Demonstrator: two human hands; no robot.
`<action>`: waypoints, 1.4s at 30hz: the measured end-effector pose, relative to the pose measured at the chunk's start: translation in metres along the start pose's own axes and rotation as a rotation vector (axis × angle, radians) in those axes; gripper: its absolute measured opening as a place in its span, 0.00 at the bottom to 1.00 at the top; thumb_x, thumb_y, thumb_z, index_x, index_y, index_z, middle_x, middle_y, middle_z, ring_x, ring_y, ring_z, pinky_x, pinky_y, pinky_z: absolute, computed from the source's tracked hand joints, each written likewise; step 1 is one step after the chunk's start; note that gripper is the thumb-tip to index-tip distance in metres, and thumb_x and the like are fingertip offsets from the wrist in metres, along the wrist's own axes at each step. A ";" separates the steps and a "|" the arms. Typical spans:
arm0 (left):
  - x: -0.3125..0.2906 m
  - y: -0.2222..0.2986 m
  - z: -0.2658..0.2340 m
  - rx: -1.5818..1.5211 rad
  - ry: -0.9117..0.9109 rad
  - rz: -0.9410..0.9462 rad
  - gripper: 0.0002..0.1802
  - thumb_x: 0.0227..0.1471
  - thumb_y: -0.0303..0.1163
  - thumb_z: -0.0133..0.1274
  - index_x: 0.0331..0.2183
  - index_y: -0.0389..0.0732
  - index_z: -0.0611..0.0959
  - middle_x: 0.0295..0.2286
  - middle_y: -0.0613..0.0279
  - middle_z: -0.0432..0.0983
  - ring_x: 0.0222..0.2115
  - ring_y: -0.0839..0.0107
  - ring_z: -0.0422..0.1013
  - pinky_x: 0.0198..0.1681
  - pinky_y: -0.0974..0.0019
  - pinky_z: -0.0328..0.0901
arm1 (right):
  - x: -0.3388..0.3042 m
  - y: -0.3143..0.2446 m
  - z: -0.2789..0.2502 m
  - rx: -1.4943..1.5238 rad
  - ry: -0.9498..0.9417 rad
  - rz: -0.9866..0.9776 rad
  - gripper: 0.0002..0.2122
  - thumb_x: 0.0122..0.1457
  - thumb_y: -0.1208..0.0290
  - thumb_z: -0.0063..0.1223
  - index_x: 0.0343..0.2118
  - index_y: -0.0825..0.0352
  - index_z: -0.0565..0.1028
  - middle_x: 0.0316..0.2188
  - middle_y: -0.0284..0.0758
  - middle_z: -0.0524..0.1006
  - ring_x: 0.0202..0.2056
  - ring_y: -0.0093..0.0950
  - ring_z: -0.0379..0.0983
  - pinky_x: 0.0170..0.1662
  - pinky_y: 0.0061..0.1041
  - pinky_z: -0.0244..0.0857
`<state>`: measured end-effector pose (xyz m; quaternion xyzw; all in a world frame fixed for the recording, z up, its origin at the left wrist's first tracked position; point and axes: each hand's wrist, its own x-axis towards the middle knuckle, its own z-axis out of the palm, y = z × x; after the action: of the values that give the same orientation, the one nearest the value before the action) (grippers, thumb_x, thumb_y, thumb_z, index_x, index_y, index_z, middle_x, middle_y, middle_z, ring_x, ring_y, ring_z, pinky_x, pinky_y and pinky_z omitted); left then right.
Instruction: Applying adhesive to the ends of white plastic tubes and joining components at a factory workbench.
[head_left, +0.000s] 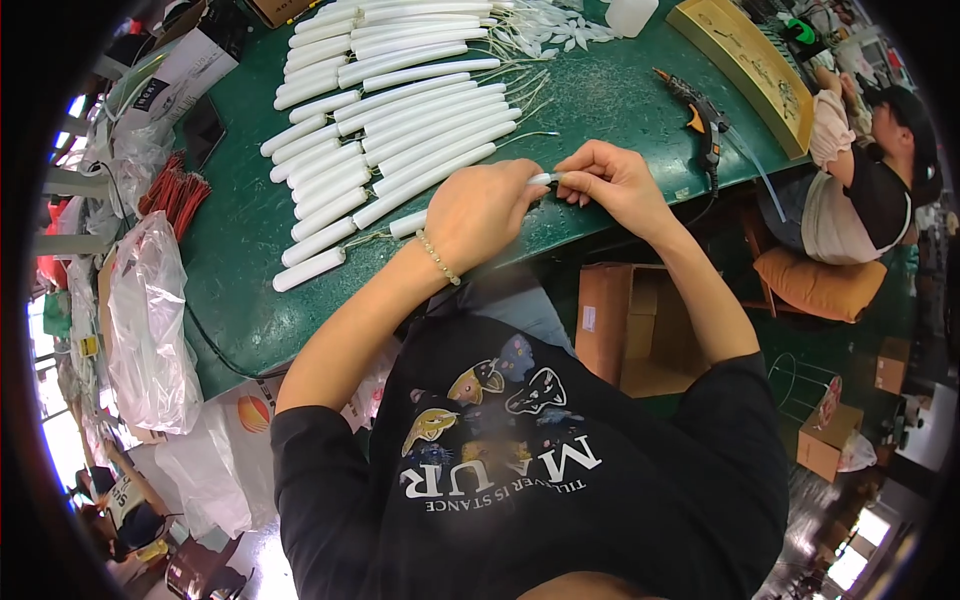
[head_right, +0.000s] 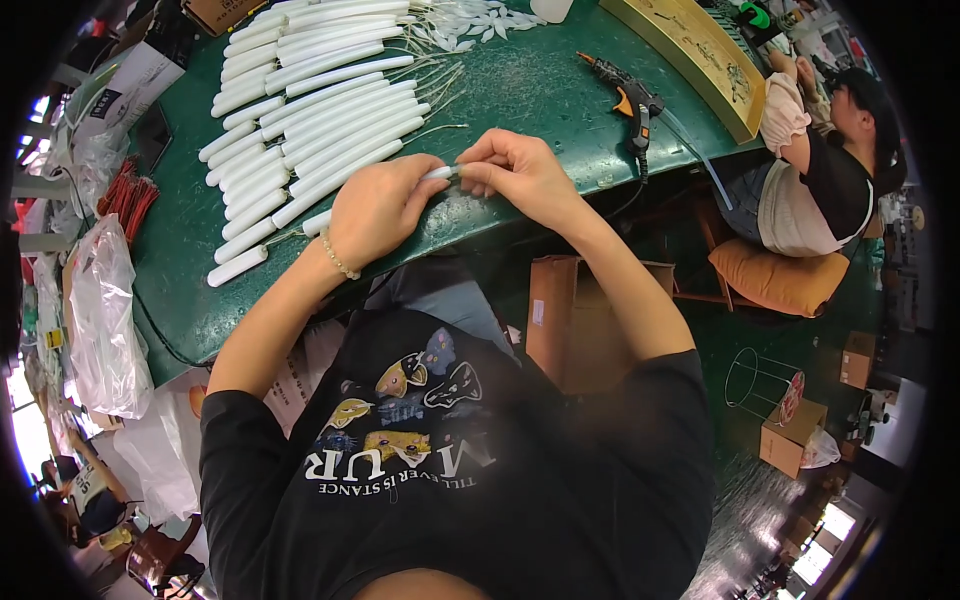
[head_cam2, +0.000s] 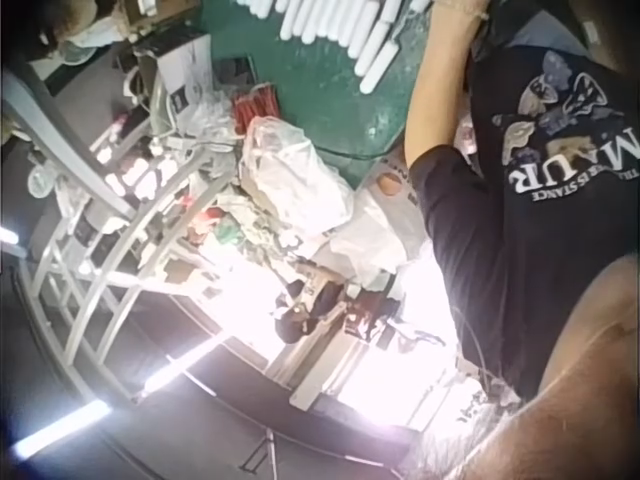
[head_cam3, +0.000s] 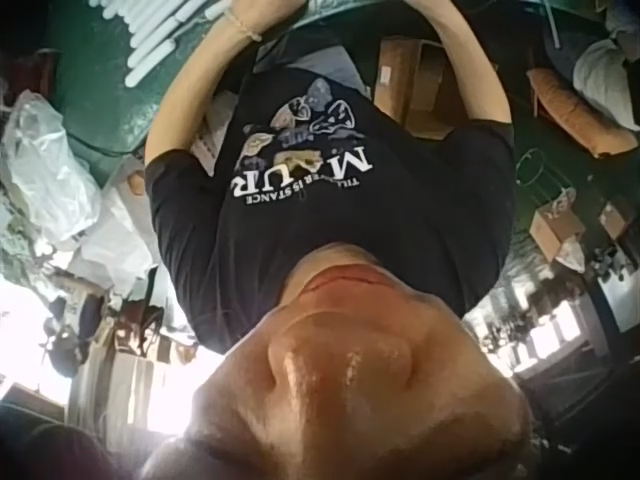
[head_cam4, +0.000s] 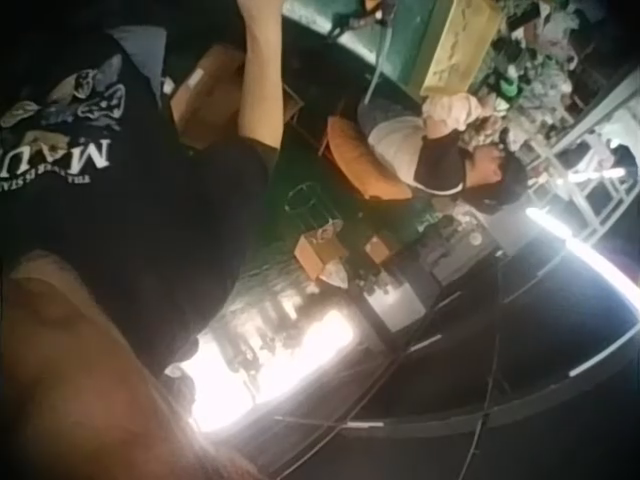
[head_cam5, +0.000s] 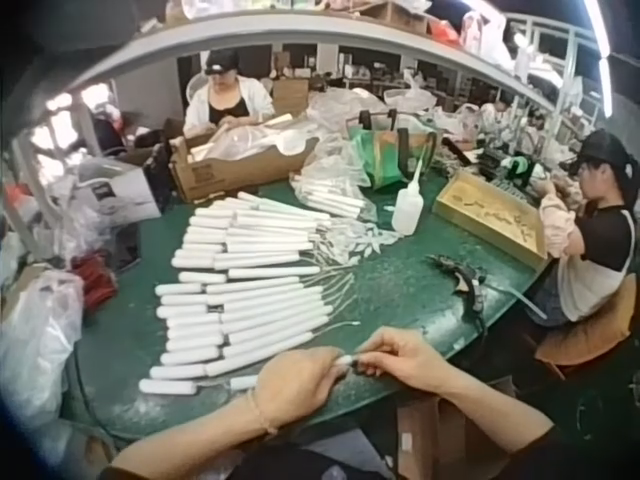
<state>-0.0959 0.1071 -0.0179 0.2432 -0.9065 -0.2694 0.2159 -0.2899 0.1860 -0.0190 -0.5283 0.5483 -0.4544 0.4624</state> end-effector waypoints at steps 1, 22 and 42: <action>0.000 0.001 0.000 0.003 -0.001 0.002 0.10 0.52 0.36 0.52 0.34 0.40 0.80 0.24 0.52 0.76 0.25 0.51 0.72 0.27 0.54 0.64 | 0.000 -0.001 -0.001 0.012 -0.018 -0.001 0.05 0.58 0.75 0.52 0.34 0.71 0.74 0.25 0.32 0.77 0.26 0.16 0.71 0.31 0.16 0.66; 0.001 -0.002 -0.001 -0.003 -0.042 0.034 0.11 0.53 0.37 0.50 0.33 0.39 0.78 0.24 0.49 0.76 0.26 0.50 0.73 0.29 0.51 0.65 | 0.032 -0.017 -0.022 -0.812 -0.390 -0.558 0.07 0.54 0.72 0.53 0.24 0.68 0.69 0.22 0.38 0.67 0.29 0.40 0.64 0.32 0.36 0.59; -0.002 -0.021 -0.023 0.613 0.152 0.127 0.08 0.42 0.27 0.53 0.30 0.38 0.77 0.28 0.58 0.71 0.33 0.62 0.69 0.35 0.62 0.66 | -0.041 0.003 -0.102 -1.129 0.861 0.264 0.24 0.49 0.54 0.61 0.36 0.73 0.69 0.26 0.43 0.74 0.31 0.40 0.73 0.37 0.34 0.65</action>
<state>-0.0755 0.0834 -0.0132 0.2594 -0.9400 0.0491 0.2162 -0.3905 0.2278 -0.0044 -0.3900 0.8923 -0.2100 -0.0872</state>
